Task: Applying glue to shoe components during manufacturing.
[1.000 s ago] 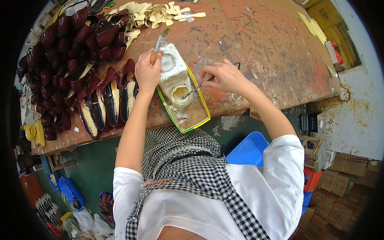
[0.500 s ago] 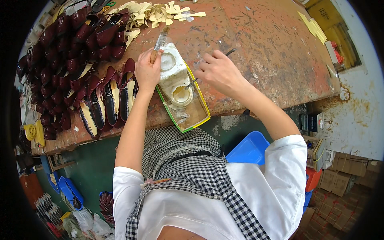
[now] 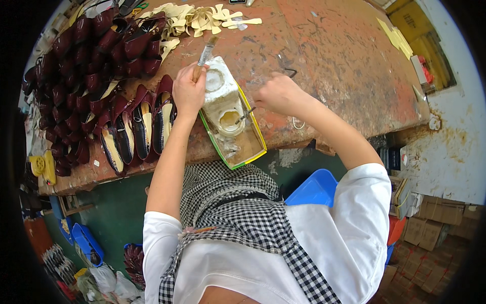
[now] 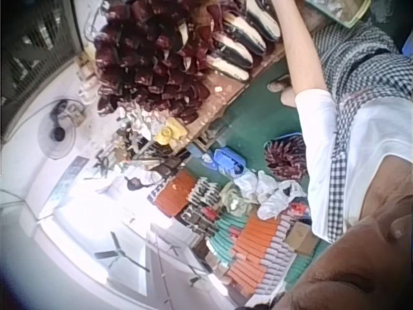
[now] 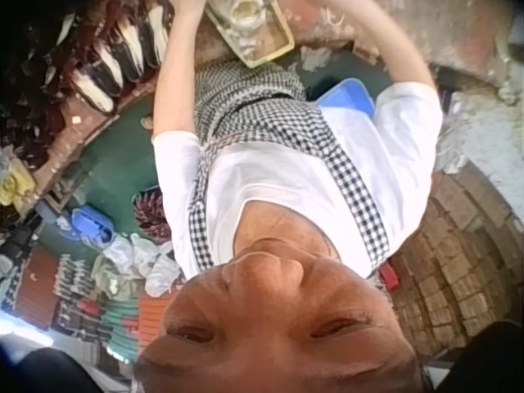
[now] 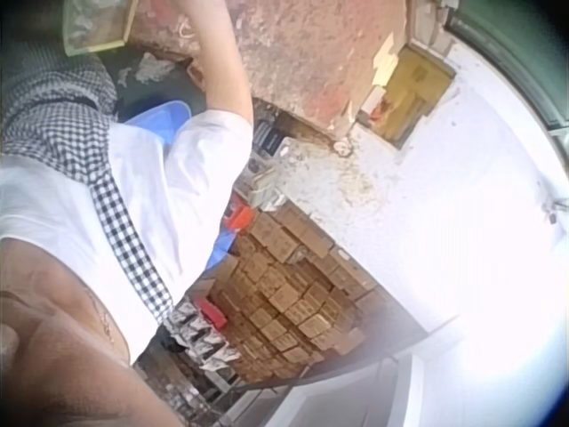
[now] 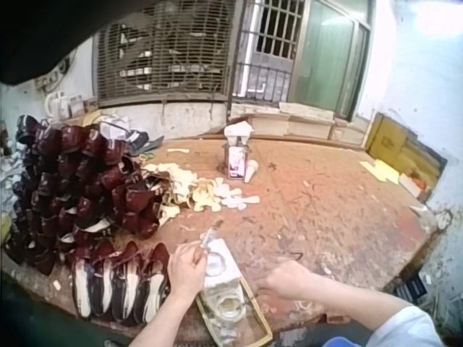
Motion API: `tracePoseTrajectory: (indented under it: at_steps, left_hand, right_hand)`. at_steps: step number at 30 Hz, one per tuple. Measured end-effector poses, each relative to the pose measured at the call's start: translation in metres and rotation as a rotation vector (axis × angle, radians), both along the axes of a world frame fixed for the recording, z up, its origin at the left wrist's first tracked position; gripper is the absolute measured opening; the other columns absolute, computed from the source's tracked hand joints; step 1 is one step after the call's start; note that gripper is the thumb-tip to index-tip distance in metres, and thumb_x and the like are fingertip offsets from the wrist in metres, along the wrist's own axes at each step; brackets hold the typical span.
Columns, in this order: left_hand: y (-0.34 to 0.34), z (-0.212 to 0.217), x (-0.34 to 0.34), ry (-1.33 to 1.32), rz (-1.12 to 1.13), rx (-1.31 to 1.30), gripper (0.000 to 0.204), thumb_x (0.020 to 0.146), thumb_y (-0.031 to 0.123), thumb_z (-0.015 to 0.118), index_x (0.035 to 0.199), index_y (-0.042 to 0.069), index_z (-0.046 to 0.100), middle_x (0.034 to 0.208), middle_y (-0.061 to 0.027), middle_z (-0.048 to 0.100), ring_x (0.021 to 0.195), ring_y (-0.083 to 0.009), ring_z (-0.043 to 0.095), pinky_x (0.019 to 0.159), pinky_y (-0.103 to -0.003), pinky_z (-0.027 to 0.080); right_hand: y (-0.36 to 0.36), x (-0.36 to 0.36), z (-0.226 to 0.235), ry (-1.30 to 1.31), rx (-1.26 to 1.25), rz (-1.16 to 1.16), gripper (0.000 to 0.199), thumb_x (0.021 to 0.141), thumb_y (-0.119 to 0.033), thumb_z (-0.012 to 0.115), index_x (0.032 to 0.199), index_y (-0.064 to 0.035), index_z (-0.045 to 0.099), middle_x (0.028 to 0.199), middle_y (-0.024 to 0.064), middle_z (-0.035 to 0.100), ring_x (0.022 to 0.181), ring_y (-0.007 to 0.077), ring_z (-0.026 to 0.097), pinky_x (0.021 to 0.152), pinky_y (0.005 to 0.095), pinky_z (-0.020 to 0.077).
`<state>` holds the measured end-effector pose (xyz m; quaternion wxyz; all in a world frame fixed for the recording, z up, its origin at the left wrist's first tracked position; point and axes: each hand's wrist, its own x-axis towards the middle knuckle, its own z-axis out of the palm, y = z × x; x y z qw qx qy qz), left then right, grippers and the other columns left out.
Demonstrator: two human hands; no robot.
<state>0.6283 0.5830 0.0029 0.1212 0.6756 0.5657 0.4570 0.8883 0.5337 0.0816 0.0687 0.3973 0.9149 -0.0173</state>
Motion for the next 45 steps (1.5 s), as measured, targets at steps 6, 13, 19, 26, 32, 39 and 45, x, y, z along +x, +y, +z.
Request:
tracePoseTrajectory:
  at_steps: [6, 13, 19, 26, 32, 39, 45]
  left_hand:
    - [0.0, -0.002, -0.003, 0.008, 0.0, 0.005, 0.025, 0.094, 0.028, 0.07, 0.109, 0.008, 0.076, 0.118, -0.0054, 0.076, 0.114, -0.0288, 0.067, 0.093, -0.045, 0.05]
    - [0.0, -0.001, -0.002, 0.011, -0.005, 0.01, 0.024, 0.094, 0.028, 0.07, 0.108, 0.01, 0.076, 0.117, -0.0047, 0.076, 0.113, -0.0287, 0.067, 0.093, -0.045, 0.05]
    - [-0.001, 0.002, -0.001, 0.009, -0.01, -0.002, 0.023, 0.095, 0.027, 0.07, 0.108, 0.009, 0.076, 0.117, -0.0047, 0.076, 0.113, -0.0286, 0.067, 0.093, -0.045, 0.05]
    - [0.001, -0.001, -0.002, 0.007, -0.006, 0.003, 0.024, 0.095, 0.028, 0.071, 0.108, 0.009, 0.076, 0.116, -0.005, 0.076, 0.114, -0.0281, 0.068, 0.093, -0.045, 0.05]
    - [0.0, -0.001, -0.002, 0.001, -0.009, 0.006, 0.023, 0.095, 0.027, 0.07, 0.108, 0.009, 0.076, 0.117, -0.0047, 0.076, 0.114, -0.028, 0.067, 0.093, -0.045, 0.05]
    - [-0.001, 0.001, -0.003, 0.0, -0.007, 0.001, 0.023, 0.095, 0.027, 0.069, 0.108, 0.01, 0.076, 0.117, -0.0043, 0.076, 0.114, -0.0284, 0.067, 0.094, -0.045, 0.049]
    - [-0.001, 0.001, 0.0, -0.005, -0.008, -0.002, 0.022, 0.095, 0.026, 0.069, 0.108, 0.01, 0.076, 0.118, -0.0042, 0.076, 0.115, -0.0284, 0.067, 0.094, -0.045, 0.049]
  right_hand:
    - [-0.002, 0.016, -0.013, 0.256, -0.322, -0.192, 0.022, 0.092, -0.032, 0.074, 0.1, -0.0118, 0.072, 0.082, 0.01, 0.075, 0.081, 0.0332, 0.072, 0.069, 0.0455, 0.0532]
    - [-0.007, 0.024, -0.048, 0.371, -0.021, -0.042, 0.013, 0.093, -0.024, 0.073, 0.099, -0.0129, 0.074, 0.09, 0.004, 0.071, 0.091, 0.0267, 0.069, 0.079, 0.0406, 0.0511]
    - [-0.013, 0.017, -0.055, 0.37, 0.043, -0.121, 0.012, 0.092, -0.027, 0.073, 0.092, -0.015, 0.074, 0.085, 0.0049, 0.072, 0.095, 0.0266, 0.068, 0.082, 0.0428, 0.0503]
    - [-0.017, 0.014, -0.043, 0.426, -0.215, -0.255, 0.015, 0.091, -0.027, 0.075, 0.098, -0.0137, 0.074, 0.088, 0.0081, 0.071, 0.095, 0.0319, 0.068, 0.078, 0.0461, 0.0536]
    - [-0.012, 0.023, -0.058, 0.404, -0.086, -0.114, 0.014, 0.093, -0.026, 0.073, 0.099, -0.0135, 0.074, 0.093, 0.0073, 0.071, 0.096, 0.03, 0.067, 0.082, 0.0437, 0.0519]
    - [-0.016, 0.014, -0.047, 0.377, -0.229, -0.181, 0.017, 0.093, -0.028, 0.073, 0.096, -0.0122, 0.073, 0.091, 0.0069, 0.071, 0.094, 0.0296, 0.067, 0.079, 0.0432, 0.051]
    - [-0.017, 0.02, -0.058, 0.468, -0.167, -0.177, 0.017, 0.092, -0.029, 0.073, 0.095, -0.0125, 0.073, 0.091, 0.0062, 0.072, 0.093, 0.0298, 0.067, 0.077, 0.0436, 0.0513]
